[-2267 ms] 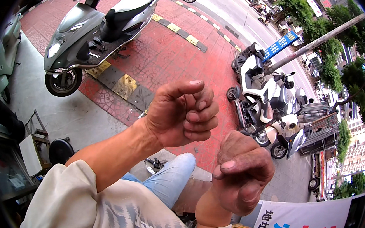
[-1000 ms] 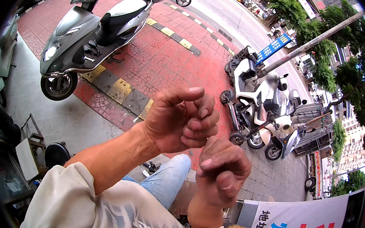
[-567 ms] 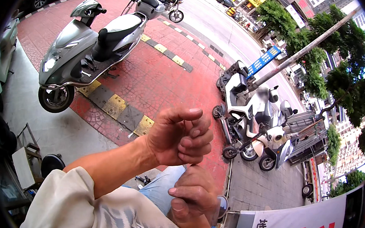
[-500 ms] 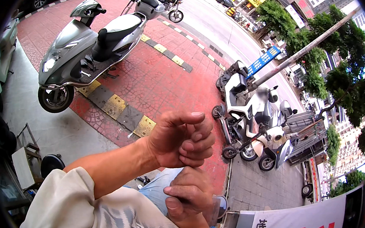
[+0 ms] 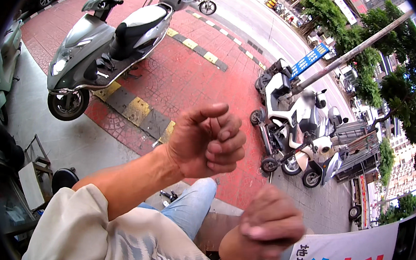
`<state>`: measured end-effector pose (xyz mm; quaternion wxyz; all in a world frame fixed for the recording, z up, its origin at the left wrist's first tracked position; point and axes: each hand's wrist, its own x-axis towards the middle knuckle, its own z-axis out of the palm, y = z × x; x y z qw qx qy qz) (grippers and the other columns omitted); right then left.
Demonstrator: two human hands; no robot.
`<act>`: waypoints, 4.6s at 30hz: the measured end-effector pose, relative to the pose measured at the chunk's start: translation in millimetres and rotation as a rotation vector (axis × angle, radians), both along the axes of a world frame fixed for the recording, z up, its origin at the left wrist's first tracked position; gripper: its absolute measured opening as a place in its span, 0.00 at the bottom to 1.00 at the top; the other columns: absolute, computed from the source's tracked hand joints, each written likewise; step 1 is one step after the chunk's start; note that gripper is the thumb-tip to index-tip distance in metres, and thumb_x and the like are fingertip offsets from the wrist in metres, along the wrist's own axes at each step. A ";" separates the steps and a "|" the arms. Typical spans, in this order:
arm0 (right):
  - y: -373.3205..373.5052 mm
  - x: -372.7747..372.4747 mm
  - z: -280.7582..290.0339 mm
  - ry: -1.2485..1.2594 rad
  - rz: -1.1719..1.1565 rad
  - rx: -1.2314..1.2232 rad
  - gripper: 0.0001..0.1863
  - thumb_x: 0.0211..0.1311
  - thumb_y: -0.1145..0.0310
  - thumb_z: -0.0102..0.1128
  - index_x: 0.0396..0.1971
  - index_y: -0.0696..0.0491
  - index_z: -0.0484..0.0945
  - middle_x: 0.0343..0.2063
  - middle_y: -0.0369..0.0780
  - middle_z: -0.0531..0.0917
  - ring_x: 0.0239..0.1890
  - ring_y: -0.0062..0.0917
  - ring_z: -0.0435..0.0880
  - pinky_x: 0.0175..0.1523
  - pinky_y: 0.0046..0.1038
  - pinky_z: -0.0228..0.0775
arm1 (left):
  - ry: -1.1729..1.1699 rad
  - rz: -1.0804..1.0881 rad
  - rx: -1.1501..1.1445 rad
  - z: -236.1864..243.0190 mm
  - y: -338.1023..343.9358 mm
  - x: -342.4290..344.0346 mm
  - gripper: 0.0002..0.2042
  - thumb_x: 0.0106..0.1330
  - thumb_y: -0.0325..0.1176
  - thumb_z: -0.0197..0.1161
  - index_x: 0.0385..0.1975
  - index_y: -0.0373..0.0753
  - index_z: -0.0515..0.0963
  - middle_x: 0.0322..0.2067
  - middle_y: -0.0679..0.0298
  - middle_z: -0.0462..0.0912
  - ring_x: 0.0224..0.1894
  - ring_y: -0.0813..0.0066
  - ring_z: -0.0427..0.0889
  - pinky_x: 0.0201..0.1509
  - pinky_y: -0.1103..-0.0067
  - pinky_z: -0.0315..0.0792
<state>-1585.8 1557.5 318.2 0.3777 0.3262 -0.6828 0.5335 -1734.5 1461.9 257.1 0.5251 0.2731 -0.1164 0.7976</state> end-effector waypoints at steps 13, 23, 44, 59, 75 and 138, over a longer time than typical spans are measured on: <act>5.4 -57.7 -47.0 -0.277 0.003 -0.117 0.25 0.72 0.49 0.59 0.29 0.60 0.78 0.20 0.38 0.74 0.21 0.20 0.69 0.30 0.25 0.56 | -0.089 0.139 -0.148 -29.5 1.3 -16.3 0.24 0.74 0.53 0.51 0.19 0.43 0.70 0.14 0.71 0.64 0.17 0.79 0.59 0.22 0.78 0.58; 6.8 -59.5 -35.7 -0.263 0.012 -0.199 0.24 0.73 0.50 0.57 0.27 0.57 0.76 0.17 0.34 0.70 0.19 0.18 0.64 0.29 0.24 0.54 | -0.109 0.136 -0.124 -27.2 -1.4 -16.8 0.24 0.74 0.53 0.50 0.18 0.44 0.69 0.13 0.71 0.63 0.16 0.79 0.58 0.21 0.77 0.57; 21.5 41.0 -152.1 -0.225 -0.412 -0.323 0.40 0.67 0.29 0.51 0.33 0.60 0.72 0.46 0.44 0.76 0.48 0.27 0.74 0.53 0.32 0.67 | 0.049 -0.267 -0.311 -1.0 23.3 61.6 0.25 0.70 0.51 0.60 0.14 0.48 0.60 0.10 0.74 0.56 0.11 0.84 0.51 0.13 0.83 0.46; 41.5 47.8 -137.4 -0.458 -0.473 -0.141 0.43 0.67 0.27 0.50 0.29 0.62 0.76 0.31 0.43 0.81 0.30 0.26 0.79 0.38 0.26 0.69 | 0.063 -0.221 -0.319 -7.3 37.4 51.3 0.23 0.71 0.49 0.59 0.15 0.48 0.62 0.09 0.74 0.58 0.11 0.84 0.52 0.13 0.82 0.47; 71.1 -15.8 -29.3 -0.491 -0.401 0.492 0.57 0.51 0.20 0.60 0.66 0.57 0.74 0.64 0.52 0.76 0.63 0.39 0.77 0.60 0.39 0.72 | -0.073 0.168 -0.845 -46.9 61.6 30.0 0.10 0.71 0.43 0.58 0.36 0.43 0.78 0.26 0.71 0.79 0.19 0.84 0.68 0.23 0.80 0.59; 75.0 55.7 -175.1 -0.755 -0.188 -1.311 0.26 0.75 0.44 0.51 0.24 0.49 0.77 0.16 0.32 0.73 0.15 0.20 0.68 0.21 0.22 0.59 | -0.130 0.021 -0.992 -88.1 46.8 64.0 0.09 0.68 0.42 0.61 0.31 0.44 0.78 0.25 0.72 0.79 0.19 0.84 0.69 0.22 0.81 0.61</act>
